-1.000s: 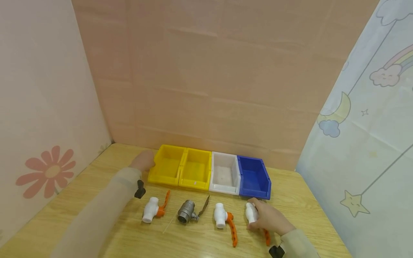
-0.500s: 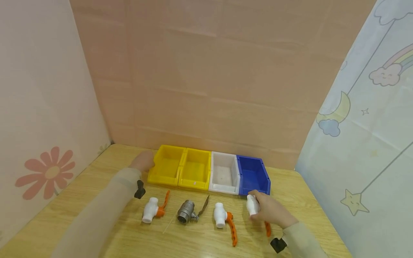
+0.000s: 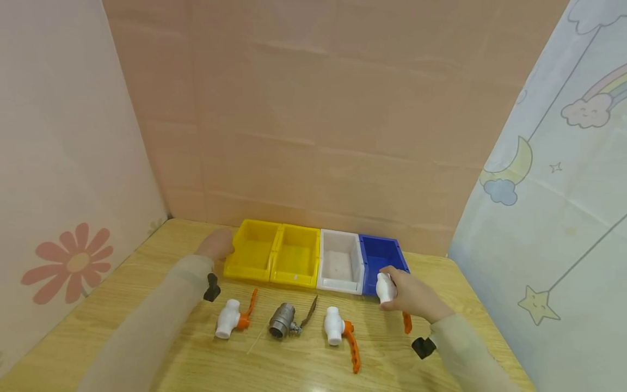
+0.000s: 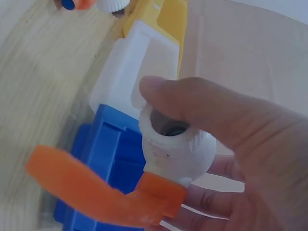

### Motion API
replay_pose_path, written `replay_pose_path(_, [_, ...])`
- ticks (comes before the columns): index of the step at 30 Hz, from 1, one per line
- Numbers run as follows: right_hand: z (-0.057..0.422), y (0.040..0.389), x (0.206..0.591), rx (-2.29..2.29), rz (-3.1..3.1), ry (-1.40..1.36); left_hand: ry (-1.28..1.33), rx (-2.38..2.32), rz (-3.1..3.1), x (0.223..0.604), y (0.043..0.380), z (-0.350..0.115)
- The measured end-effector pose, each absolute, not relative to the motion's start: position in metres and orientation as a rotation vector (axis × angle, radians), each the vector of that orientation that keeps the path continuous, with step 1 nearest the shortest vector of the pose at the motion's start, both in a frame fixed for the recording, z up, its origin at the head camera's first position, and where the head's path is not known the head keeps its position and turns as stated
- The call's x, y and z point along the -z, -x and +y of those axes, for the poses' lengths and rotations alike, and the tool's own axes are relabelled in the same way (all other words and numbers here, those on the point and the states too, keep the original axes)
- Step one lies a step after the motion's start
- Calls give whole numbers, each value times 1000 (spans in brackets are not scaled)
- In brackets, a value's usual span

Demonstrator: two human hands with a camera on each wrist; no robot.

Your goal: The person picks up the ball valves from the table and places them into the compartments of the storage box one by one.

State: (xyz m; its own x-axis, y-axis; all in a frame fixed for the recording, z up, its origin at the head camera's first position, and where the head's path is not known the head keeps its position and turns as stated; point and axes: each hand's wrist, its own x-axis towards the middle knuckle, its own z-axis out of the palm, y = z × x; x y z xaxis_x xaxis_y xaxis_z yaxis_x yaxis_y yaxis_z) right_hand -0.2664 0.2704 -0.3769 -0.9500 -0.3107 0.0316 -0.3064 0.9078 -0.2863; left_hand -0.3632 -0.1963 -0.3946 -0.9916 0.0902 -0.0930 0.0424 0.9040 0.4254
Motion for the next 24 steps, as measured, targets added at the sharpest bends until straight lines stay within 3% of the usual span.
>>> replay_pose_path(24, [282,343,330,623,3099,527,-118,-644,2967,398,366,-199])
